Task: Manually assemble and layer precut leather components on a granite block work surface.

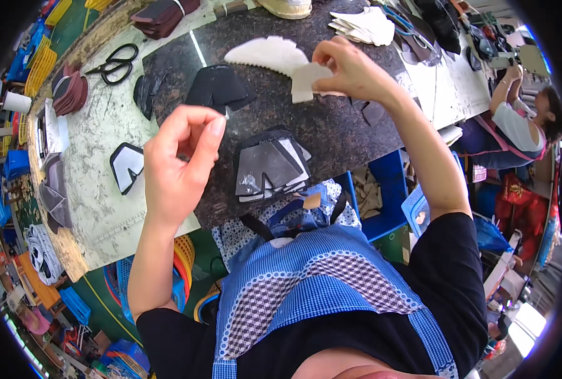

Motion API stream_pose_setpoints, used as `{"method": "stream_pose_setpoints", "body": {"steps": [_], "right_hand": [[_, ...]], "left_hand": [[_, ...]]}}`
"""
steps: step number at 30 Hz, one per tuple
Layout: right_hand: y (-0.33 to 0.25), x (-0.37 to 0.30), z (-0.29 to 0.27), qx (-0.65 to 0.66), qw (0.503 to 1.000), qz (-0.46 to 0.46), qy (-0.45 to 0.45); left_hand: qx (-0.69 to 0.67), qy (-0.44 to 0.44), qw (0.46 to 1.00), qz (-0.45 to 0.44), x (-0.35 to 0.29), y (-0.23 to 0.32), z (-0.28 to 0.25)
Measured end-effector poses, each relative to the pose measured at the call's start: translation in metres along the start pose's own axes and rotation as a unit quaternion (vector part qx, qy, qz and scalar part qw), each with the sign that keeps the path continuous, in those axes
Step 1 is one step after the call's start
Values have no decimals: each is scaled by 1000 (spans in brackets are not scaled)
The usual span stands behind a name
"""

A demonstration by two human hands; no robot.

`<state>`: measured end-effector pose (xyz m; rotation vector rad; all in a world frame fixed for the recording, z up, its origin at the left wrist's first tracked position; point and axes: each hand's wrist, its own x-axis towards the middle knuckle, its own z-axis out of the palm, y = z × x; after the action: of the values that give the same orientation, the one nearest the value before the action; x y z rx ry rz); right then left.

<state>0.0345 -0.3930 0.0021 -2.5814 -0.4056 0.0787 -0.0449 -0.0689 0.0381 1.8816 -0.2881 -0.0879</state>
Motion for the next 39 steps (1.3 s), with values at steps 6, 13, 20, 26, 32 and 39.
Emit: {"method": "stream_pose_setpoints", "body": {"steps": [6, 13, 20, 26, 32, 39], "right_hand": [[-13, -2, 0, 280, 957, 3, -71], [-22, -13, -3, 477, 871, 118, 21], [2, -2, 26, 197, 976, 93, 25], [-11, -7, 21, -58, 956, -45, 284], [-105, -56, -13, 463, 878, 45, -110], [-113, -85, -35, 500, 804, 150, -284]], "left_hand": [[69, -24, 991, 109, 65, -7, 45], [-13, -113, 991, 70, 109, -27, 77], [120, -102, 931, 329, 93, -17, 75], [-135, -46, 990, -2, 51, -3, 22], [-67, -99, 992, -43, -10, 33, 34], [-57, -160, 985, 15, -35, 41, 34]]}}
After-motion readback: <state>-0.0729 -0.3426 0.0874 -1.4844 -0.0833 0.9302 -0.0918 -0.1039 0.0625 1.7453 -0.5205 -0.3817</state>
